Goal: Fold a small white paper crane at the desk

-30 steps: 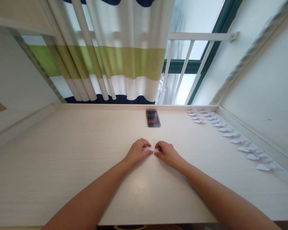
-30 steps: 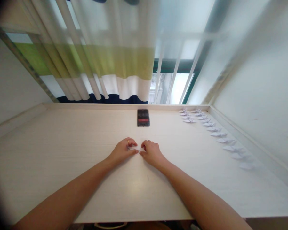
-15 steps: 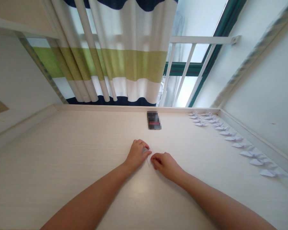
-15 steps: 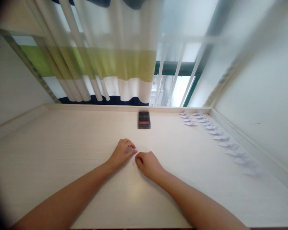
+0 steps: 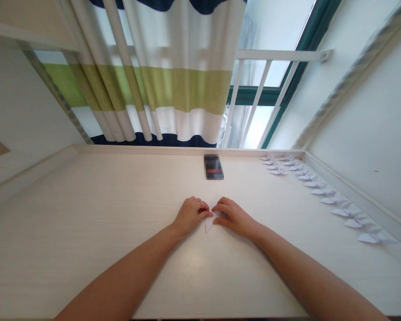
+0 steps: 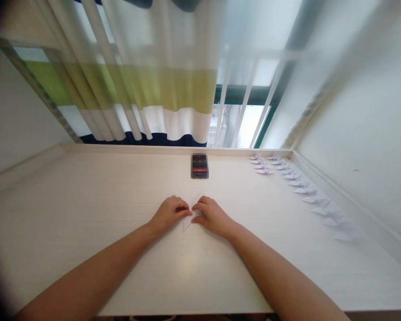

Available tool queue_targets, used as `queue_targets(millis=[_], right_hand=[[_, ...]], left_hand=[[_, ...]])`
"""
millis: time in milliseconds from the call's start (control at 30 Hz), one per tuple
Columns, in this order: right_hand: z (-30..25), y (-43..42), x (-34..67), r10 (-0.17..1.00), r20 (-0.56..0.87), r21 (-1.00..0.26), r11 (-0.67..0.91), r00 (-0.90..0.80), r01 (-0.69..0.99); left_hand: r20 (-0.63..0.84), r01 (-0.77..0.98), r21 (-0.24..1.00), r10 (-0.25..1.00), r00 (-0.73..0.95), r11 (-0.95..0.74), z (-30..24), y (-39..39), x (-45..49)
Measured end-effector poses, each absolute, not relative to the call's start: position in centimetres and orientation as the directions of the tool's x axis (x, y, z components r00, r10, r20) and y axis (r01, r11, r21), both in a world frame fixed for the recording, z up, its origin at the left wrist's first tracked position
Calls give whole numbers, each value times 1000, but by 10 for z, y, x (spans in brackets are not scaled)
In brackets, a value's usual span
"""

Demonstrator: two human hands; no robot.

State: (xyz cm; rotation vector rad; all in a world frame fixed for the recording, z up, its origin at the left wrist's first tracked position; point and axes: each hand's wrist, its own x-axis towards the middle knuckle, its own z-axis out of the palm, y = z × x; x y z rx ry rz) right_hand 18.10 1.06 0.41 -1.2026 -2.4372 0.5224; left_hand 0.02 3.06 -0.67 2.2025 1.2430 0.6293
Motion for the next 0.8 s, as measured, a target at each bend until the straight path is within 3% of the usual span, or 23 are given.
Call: queue_targets(millis=[333,800], right_hand=[[6,2,167,779,140,-215,627,-611,749],[6,6,177,636,229,-239,771,-737,591]], left_hand=[[188,478,749,839,510,-459,-9,27,0],[167,437,728,755,635,-529,-5,31,-8]])
